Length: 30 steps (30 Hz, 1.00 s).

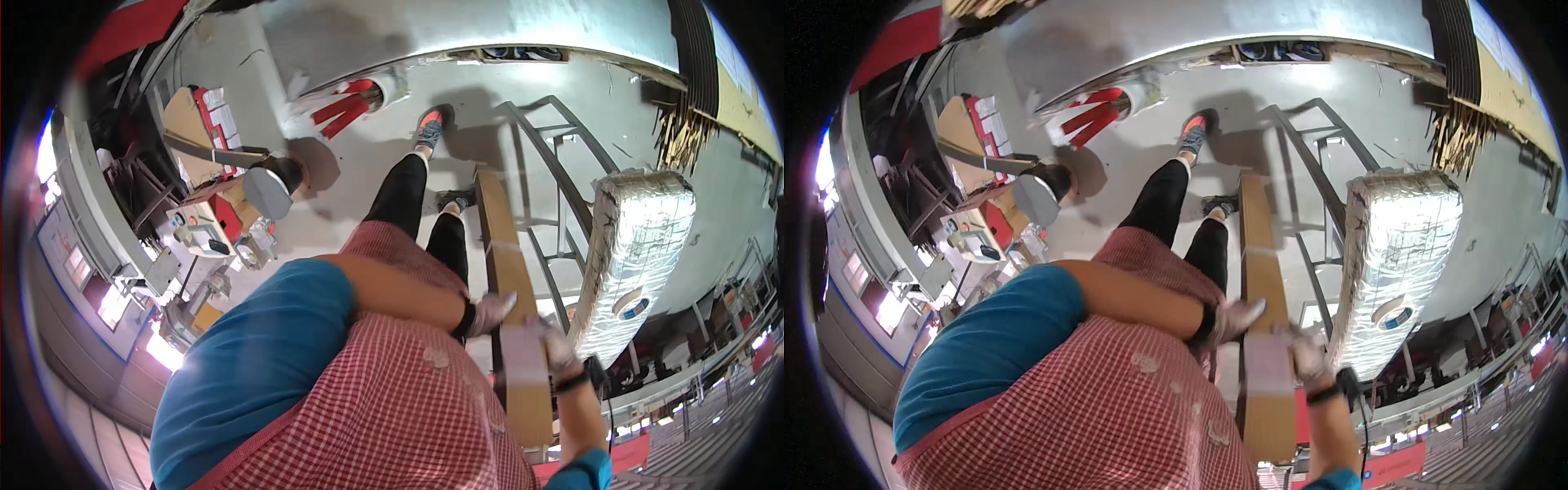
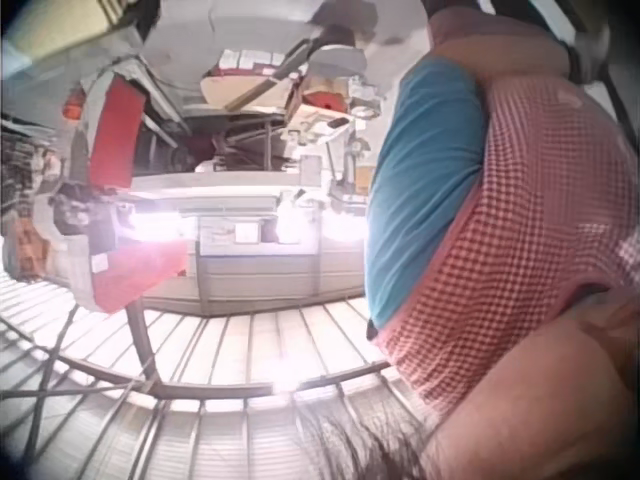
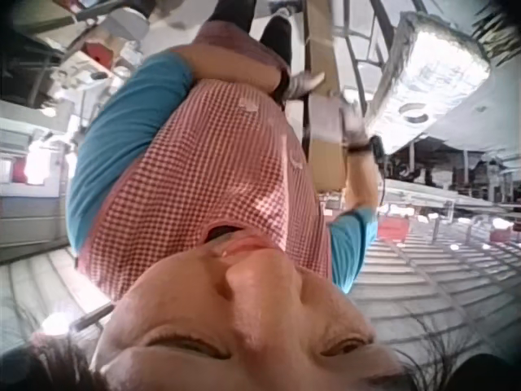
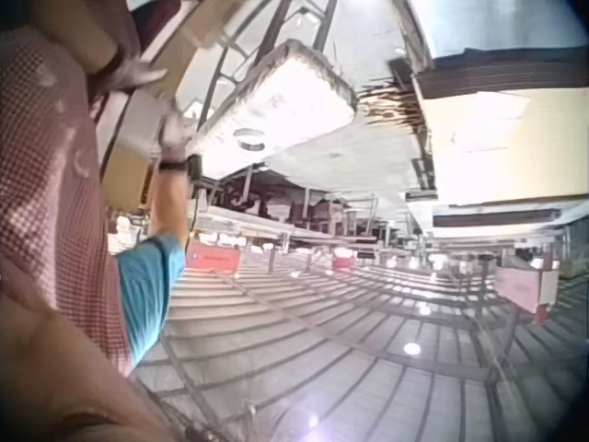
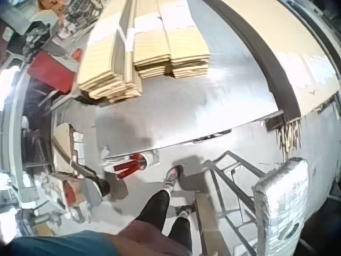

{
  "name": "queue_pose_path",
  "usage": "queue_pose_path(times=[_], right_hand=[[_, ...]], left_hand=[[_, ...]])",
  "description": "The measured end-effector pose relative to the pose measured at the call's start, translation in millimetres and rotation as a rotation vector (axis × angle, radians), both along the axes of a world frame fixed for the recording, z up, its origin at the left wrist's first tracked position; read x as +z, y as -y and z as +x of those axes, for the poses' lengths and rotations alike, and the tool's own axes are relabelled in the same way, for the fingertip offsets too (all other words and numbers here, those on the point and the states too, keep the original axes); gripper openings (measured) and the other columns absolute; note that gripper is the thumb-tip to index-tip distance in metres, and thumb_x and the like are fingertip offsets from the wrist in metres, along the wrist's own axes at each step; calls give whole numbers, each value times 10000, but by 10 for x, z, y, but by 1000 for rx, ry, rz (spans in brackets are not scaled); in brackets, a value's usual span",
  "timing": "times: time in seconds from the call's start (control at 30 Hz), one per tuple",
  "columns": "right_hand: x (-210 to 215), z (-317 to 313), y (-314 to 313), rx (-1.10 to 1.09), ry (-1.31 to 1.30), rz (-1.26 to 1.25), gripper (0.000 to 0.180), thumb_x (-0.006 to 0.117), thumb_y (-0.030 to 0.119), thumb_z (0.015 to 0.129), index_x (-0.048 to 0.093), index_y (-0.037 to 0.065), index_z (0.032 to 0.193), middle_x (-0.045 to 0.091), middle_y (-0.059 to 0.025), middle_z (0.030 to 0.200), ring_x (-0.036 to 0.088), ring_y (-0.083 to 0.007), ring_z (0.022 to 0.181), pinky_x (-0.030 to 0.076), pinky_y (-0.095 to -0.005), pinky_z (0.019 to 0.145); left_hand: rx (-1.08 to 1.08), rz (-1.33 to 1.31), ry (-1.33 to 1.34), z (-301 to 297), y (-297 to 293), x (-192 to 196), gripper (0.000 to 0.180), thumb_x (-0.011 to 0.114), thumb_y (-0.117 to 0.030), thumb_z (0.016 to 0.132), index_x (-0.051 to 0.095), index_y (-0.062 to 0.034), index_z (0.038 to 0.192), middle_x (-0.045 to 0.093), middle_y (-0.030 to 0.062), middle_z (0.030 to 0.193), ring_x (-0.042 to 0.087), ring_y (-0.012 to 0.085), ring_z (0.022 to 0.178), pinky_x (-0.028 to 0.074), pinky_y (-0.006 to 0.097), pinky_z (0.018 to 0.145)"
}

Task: Applying product labels and adhesive tape to bundles of building materials for packaging.

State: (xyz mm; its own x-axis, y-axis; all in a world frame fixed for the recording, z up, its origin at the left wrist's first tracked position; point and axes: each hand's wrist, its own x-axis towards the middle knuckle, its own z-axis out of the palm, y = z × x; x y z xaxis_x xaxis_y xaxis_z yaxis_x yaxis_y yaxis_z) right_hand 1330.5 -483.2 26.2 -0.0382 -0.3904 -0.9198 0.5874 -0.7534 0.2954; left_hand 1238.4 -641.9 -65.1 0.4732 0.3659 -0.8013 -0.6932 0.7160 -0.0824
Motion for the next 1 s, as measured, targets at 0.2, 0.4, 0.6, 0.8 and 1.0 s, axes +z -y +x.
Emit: queue_pose_path(times=[0.2,0.4,0.6,0.8,1.0], right_hand=[[-665,610,491,-218,-51,93,620,666,247,948,422,-3,1461,571,-107,1362,572,-213,1205,479,-340,999],[-1446,1236,920,-147,-127,223,534,689,208,930,509,-14,1380,651,-114,1230,652,-212,1068,537,-332,924],[224,2730,1696,41,-469,374,987,835,43,768,245,68,1559,553,-104,1360,519,-209,1261,461,-350,1055],[-620,3953,2535,653,-142,415,830,905,107,605,470,12,1306,638,-101,1173,617,-225,1061,510,-360,933],[-1648,3841,2589,648,-70,697,782,881,105,615,493,0,1286,673,-122,1137,637,-234,1081,515,-342,911]], left_hand=[[-193,-69,-21,528,269,-736,661,446,-526,1017,530,20,1379,631,186,1305,564,304,1267,413,401,1093],[-250,-286,-136,913,499,-1115,666,501,-545,999,538,12,1362,653,141,1278,642,280,1136,496,383,963],[286,-77,55,-233,-75,-483,642,561,-516,977,555,9,1347,618,116,1326,571,236,1239,435,431,1064],[126,883,-179,-1370,-356,1050,760,803,-307,836,412,-43,1432,584,124,1329,549,254,1254,460,393,1062],[47,1508,-463,-1074,-473,2453,904,941,-222,669,445,-38,1401,601,101,1260,598,225,1168,509,385,993]])
